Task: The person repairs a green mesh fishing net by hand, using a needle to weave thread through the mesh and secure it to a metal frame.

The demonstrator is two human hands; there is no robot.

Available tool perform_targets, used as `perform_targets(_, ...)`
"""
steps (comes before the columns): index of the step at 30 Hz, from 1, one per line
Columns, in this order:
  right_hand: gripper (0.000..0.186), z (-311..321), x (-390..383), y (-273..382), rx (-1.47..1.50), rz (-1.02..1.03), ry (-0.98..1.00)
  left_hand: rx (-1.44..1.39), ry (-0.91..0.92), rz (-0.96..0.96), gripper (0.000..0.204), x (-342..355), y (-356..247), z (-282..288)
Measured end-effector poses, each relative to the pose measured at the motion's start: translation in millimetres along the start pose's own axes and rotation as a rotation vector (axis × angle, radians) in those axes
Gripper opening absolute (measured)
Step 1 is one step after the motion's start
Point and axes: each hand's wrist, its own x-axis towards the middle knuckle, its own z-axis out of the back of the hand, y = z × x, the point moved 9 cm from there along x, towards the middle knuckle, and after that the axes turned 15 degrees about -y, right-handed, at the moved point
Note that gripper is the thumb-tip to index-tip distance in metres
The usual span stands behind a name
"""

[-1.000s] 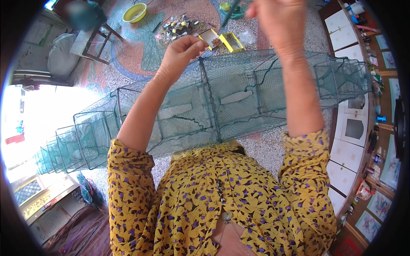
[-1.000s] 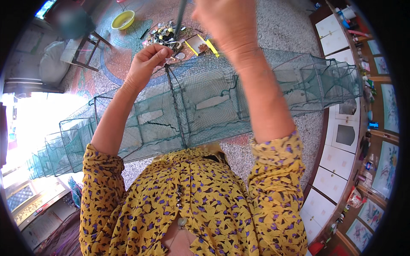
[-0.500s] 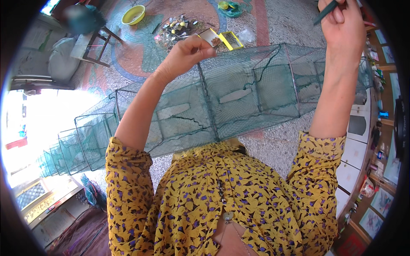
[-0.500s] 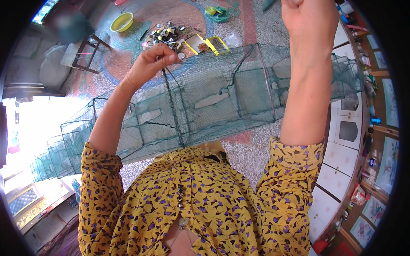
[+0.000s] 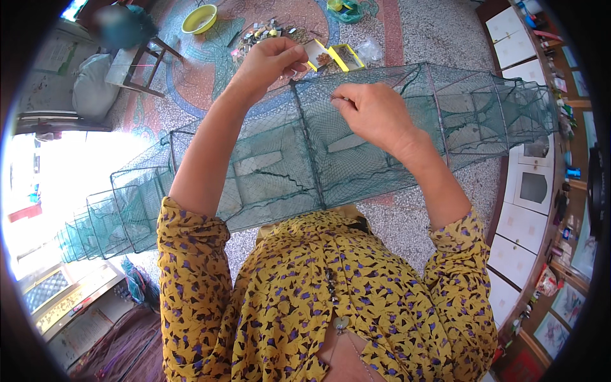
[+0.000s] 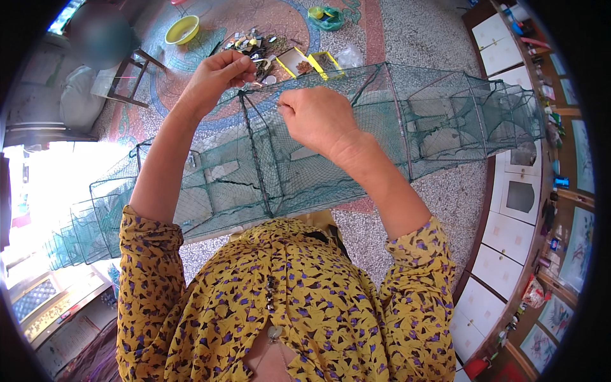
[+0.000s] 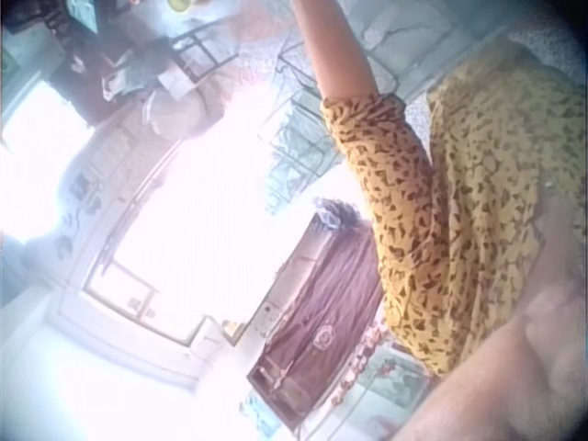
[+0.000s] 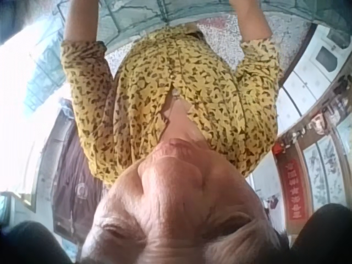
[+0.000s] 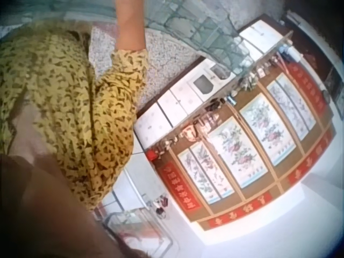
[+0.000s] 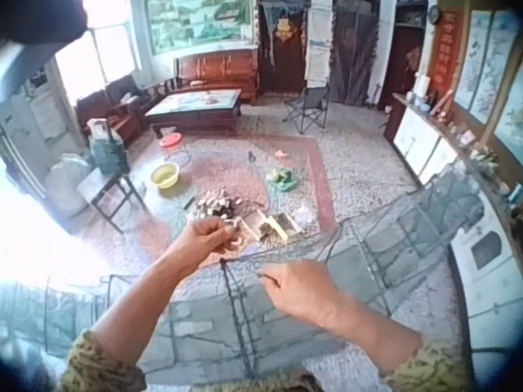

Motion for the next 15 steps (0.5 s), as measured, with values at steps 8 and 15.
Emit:
perform_targets(8, 0.02, -22.0, 2.0, -5.2, -0.026, -0.061, -0.015, -0.153, -0.03, 0.098, 0.02, -7.4, 19.9, 9.5)
perform_targets(15, 0.022, -23.4, 4.5, -6.0, 0.081, -0.071, -0.136, -0.199, -0.033, 0.129, 0.016, -8.9, 25.0, 3.4)
